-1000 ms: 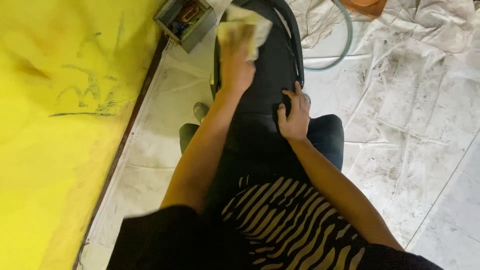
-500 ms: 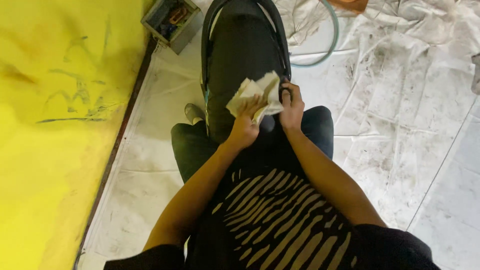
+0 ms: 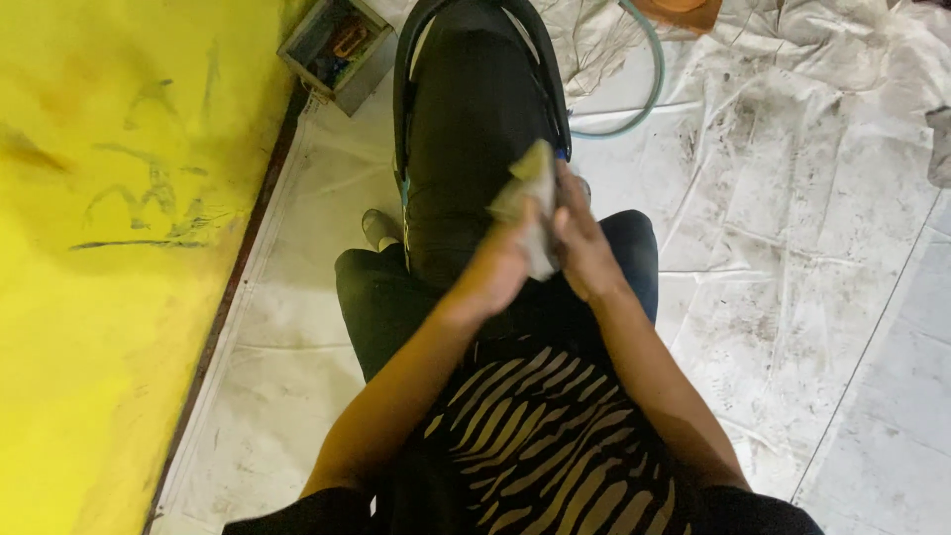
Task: The person cleans a black motorcycle seat using a white cloth. They wipe the top surface, then sit on the floor to clean the underside and edges. The seat is lifted to reveal the internal structure, and the person continues wiping the interior surfaces.
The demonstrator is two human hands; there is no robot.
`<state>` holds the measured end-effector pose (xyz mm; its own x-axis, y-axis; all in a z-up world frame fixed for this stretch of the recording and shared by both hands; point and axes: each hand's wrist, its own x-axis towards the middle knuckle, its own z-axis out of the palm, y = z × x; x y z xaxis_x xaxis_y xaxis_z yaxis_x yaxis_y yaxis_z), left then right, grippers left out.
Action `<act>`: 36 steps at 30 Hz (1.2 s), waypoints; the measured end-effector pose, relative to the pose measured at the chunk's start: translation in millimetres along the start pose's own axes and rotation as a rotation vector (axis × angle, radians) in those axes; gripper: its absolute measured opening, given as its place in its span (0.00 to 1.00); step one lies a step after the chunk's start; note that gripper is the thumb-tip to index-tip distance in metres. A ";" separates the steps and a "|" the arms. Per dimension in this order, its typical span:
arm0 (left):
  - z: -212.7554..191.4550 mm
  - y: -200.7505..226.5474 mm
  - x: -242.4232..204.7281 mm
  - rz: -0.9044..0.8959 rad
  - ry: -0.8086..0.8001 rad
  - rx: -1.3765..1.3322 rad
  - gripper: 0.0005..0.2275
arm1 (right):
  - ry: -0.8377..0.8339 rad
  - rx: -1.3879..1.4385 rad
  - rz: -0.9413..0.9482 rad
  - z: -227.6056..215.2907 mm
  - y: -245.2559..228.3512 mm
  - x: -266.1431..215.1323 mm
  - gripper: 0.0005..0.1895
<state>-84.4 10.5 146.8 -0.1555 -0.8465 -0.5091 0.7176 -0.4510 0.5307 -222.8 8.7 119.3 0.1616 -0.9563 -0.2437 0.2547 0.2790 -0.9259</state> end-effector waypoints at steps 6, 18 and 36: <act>-15.2 -19.5 23.7 -0.206 -0.469 0.125 0.25 | 0.546 -0.294 0.161 -41.9 7.8 11.3 0.29; -104.8 38.4 112.2 0.595 0.424 1.610 0.30 | 0.135 -1.066 0.129 -21.9 66.1 26.3 0.53; -106.5 30.3 119.2 0.824 0.513 1.456 0.26 | 0.262 -0.996 -0.704 25.0 34.2 272.6 0.19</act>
<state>-8.9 -74.0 30.0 0.3223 -0.9272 0.1909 -0.6941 -0.0943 0.7137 -146.2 -240.3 28.4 0.0593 -0.8915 0.4491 -0.6424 -0.3785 -0.6664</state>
